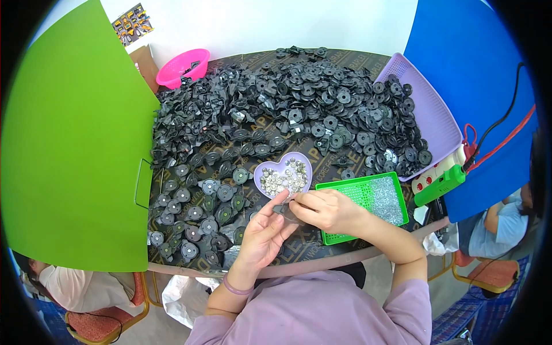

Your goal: Assembling small plastic components using an electric screwdriver and screws.

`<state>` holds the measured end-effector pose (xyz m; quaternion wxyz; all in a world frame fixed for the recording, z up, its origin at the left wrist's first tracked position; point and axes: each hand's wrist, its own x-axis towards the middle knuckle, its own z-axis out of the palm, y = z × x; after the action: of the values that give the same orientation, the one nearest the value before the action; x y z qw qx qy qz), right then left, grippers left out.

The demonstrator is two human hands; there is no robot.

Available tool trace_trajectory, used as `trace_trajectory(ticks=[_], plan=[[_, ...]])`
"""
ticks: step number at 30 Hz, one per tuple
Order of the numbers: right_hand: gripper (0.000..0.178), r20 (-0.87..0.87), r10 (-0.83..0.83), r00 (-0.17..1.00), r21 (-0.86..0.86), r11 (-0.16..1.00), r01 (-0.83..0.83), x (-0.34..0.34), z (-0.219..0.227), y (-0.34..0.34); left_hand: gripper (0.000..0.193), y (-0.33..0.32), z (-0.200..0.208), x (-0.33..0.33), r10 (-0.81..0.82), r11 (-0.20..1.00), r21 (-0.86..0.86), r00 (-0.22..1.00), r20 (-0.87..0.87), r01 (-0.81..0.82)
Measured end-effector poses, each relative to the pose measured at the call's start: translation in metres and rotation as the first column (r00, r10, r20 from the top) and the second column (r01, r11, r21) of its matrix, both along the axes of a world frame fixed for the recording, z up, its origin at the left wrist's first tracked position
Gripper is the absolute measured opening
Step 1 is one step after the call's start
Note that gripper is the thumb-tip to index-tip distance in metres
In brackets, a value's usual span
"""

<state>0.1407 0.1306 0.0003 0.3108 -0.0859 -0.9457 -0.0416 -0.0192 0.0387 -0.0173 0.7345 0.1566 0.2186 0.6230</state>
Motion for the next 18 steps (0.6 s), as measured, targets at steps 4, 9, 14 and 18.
trace_trajectory(ticks=[4,9,14,18], plan=[[0.021,-0.092,0.021,0.996,0.031,0.999,-0.018,0.002,0.0,0.0,0.05,0.001,-0.001,-0.001,-0.019,0.999,0.041,1.0,0.009,0.018],[0.028,-0.017,-0.004,1.0,0.046,0.999,0.005,0.008,0.005,-0.006,0.046,0.003,-0.01,-0.003,-0.06,0.993,0.101,0.997,-0.05,0.065],[0.019,-0.017,0.012,1.0,0.029,1.0,-0.011,0.008,0.008,-0.007,0.046,0.002,-0.01,-0.002,-0.047,0.995,0.087,0.998,-0.038,0.05],[0.022,-0.25,0.021,0.968,-0.32,0.942,-0.103,0.013,0.005,0.021,0.044,0.002,-0.007,-0.004,-0.05,0.99,0.129,0.998,-0.034,0.054]])
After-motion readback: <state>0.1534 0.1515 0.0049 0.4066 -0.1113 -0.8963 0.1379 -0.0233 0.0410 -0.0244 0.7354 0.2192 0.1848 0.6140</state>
